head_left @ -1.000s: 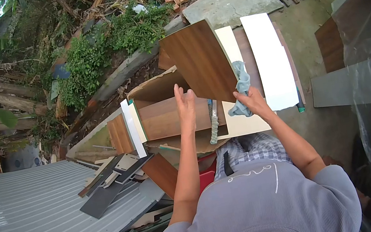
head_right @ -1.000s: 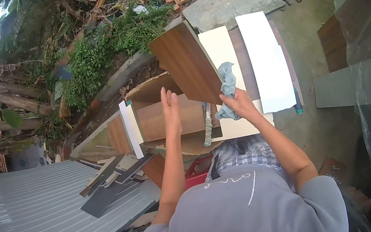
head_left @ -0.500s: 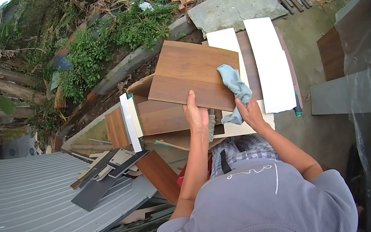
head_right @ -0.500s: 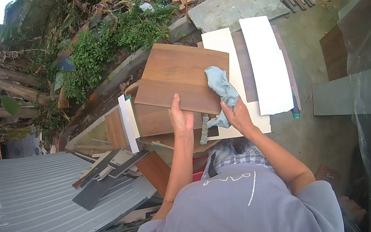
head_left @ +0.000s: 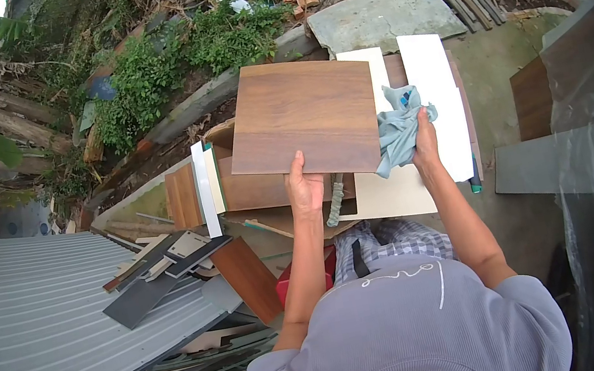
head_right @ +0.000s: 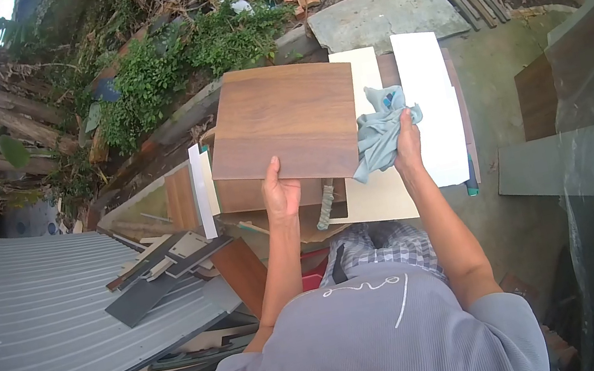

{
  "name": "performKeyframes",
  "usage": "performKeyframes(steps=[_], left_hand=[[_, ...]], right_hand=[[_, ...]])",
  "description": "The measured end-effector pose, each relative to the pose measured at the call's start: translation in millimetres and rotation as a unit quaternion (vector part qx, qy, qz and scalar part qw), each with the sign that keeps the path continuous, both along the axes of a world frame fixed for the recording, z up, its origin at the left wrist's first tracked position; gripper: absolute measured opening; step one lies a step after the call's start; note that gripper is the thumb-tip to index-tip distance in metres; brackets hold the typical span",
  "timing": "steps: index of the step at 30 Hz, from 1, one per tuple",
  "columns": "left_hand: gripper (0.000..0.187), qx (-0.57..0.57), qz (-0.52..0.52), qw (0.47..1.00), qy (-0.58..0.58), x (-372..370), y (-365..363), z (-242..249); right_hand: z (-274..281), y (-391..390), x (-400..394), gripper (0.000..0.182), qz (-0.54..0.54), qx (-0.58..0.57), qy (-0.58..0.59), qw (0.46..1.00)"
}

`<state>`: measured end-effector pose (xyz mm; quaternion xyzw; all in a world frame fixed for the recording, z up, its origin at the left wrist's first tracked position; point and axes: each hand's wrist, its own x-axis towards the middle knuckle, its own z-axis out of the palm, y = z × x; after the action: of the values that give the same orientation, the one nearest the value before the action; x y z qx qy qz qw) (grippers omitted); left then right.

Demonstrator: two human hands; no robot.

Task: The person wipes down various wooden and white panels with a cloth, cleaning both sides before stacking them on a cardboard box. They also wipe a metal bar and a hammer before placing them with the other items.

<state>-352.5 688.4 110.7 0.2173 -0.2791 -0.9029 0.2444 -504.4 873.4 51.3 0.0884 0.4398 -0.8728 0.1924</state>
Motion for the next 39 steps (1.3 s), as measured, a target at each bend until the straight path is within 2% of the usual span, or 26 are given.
performKeyframes(steps=[2, 6, 8, 10, 12, 13, 14, 18, 19, 20, 22, 25, 28, 30, 31, 32, 35, 36, 38, 39], left_hand=[[0.035, -0.036, 0.051, 0.998, -0.003, 5, -12, 1], [0.035, -0.051, 0.040, 0.998, -0.022, 23, -31, 7], [0.036, -0.052, 0.026, 0.998, -0.023, 27, -31, 6], [0.040, -0.065, 0.008, 0.997, -0.043, 26, -23, 5], [0.041, -0.085, -0.002, 0.995, -0.059, 24, -13, 2], [0.042, -0.106, -0.010, 0.991, -0.076, 25, -11, 2], [0.042, -0.106, -0.008, 0.991, -0.078, 27, -10, 3], [0.042, -0.130, -0.054, 0.984, -0.109, 36, -17, 17], [0.041, -0.147, -0.073, 0.979, -0.123, 39, -22, 19], [0.041, -0.146, -0.071, 0.979, -0.124, 41, -25, 15], [0.037, -0.199, -0.101, 0.959, -0.176, 47, -32, 2], [0.035, -0.197, -0.103, 0.958, -0.179, 39, -18, 16], [0.040, -0.204, -0.103, 0.959, -0.167, 35, -12, 14], [0.039, -0.203, -0.095, 0.959, -0.172, 38, -16, 15], [0.038, -0.203, -0.090, 0.958, -0.180, 42, -18, 15], [0.038, -0.199, -0.075, 0.960, -0.182, 45, -21, 15], [0.038, -0.198, -0.034, 0.961, -0.191, 55, -44, 11], [0.039, -0.198, -0.032, 0.961, -0.190, 57, -54, 4], [0.040, -0.190, -0.003, 0.962, -0.194, 67, -71, -2], [0.040, -0.181, 0.022, 0.964, -0.191, 71, -79, -3]], right_hand=[[4, 13, -3, 0.055, -0.021, 0.016, 0.002, 1.000], [-7, 42, -18, 0.055, -0.057, -0.043, -0.032, 0.997], [12, 35, -10, 0.055, -0.027, -0.010, -0.097, 0.995], [-3, 16, -2, 0.054, 0.003, -0.023, -0.085, 0.996], [-6, -7, 2, 0.053, 0.036, -0.012, -0.121, 0.992], [1, -11, -1, 0.052, 0.044, 0.036, -0.156, 0.986], [-1, -11, -7, 0.052, 0.046, 0.035, -0.157, 0.986], [-12, 14, -52, 0.051, -0.057, 0.064, -0.015, 0.996], [-8, 24, -63, 0.052, -0.050, 0.081, 0.027, 0.995], [5, 23, -72, 0.052, -0.054, 0.064, 0.059, 0.995], [37, 10, -80, 0.053, -0.047, 0.066, 0.049, 0.996], [64, -23, -87, 0.056, 0.090, 0.107, 0.109, 0.984], [50, -58, -79, 0.061, 0.195, 0.272, 0.174, 0.926], [40, -64, -64, 0.060, 0.228, 0.305, 0.186, 0.906], [29, -60, -59, 0.057, 0.278, 0.313, 0.180, 0.890], [23, -60, -42, 0.054, 0.268, 0.290, 0.181, 0.901], [2, -54, 15, 0.059, 0.298, 0.329, 0.210, 0.871], [-1, -51, 31, 0.060, 0.337, 0.369, 0.206, 0.841], [-18, -46, 61, 0.062, 0.369, 0.371, 0.178, 0.834], [-47, -36, 65, 0.064, 0.415, 0.373, 0.141, 0.818]])
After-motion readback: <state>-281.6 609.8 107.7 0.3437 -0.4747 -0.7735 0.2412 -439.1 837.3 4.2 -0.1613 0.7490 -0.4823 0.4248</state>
